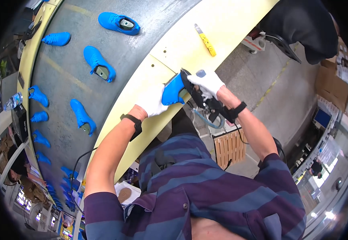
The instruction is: Trimming excess material and cleaning shoes at a conveyor belt assembly line.
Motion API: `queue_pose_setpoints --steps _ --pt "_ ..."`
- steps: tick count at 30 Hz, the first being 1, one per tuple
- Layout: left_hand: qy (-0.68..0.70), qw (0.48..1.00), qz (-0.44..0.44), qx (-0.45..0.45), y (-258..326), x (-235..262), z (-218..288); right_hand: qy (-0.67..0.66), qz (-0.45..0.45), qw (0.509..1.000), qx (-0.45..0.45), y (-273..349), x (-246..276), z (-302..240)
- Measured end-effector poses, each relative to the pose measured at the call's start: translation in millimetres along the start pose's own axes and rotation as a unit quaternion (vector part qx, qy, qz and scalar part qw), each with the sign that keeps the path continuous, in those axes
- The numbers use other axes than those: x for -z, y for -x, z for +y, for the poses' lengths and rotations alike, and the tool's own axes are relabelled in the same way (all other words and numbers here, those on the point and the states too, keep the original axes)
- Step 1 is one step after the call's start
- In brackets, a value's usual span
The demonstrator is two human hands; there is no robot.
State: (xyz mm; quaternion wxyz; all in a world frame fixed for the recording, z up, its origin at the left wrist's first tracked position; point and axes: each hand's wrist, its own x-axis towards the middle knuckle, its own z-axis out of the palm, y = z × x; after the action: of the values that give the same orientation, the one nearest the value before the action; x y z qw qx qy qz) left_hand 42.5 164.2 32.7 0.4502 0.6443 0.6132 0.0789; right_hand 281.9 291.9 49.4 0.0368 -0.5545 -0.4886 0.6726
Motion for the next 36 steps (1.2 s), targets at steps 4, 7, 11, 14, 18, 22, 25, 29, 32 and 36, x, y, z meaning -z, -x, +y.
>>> queue_pose_setpoints --steps 4,7,11,14,18,22,25,29,32,36 --pt "-0.033 0.999 -0.017 0.018 -4 -3 6 0.004 -0.047 0.991 -0.127 -33 11 -15" --pt "-0.095 0.995 -0.016 0.015 -1 5 16 0.012 -0.002 0.996 -0.083 -5 1 -11" --pt "-0.12 0.991 0.046 -0.022 -1 2 14 0.047 0.016 0.993 -0.107 30 4 16" --pt "-0.091 0.996 0.005 0.006 8 12 27 0.154 -0.001 0.986 -0.067 47 7 40" --pt "-0.009 0.995 0.099 0.024 38 0 22 0.334 0.006 0.942 0.021 51 14 31" --pt "0.095 0.986 0.069 0.117 82 18 47 0.398 0.008 0.915 0.063 36 16 -37" --pt "0.131 0.969 0.189 0.086 124 22 59 0.443 0.007 0.886 0.136 -15 4 -56" --pt "0.123 0.943 0.296 0.087 170 35 73 0.491 0.016 0.852 0.181 -69 -31 -79" --pt "0.075 0.929 0.34 0.122 206 32 72 0.526 0.085 0.806 0.258 -90 -43 -81" --pt "0.035 0.911 0.38 0.155 243 25 66 0.575 0.091 0.76 0.29 -47 -81 -115"
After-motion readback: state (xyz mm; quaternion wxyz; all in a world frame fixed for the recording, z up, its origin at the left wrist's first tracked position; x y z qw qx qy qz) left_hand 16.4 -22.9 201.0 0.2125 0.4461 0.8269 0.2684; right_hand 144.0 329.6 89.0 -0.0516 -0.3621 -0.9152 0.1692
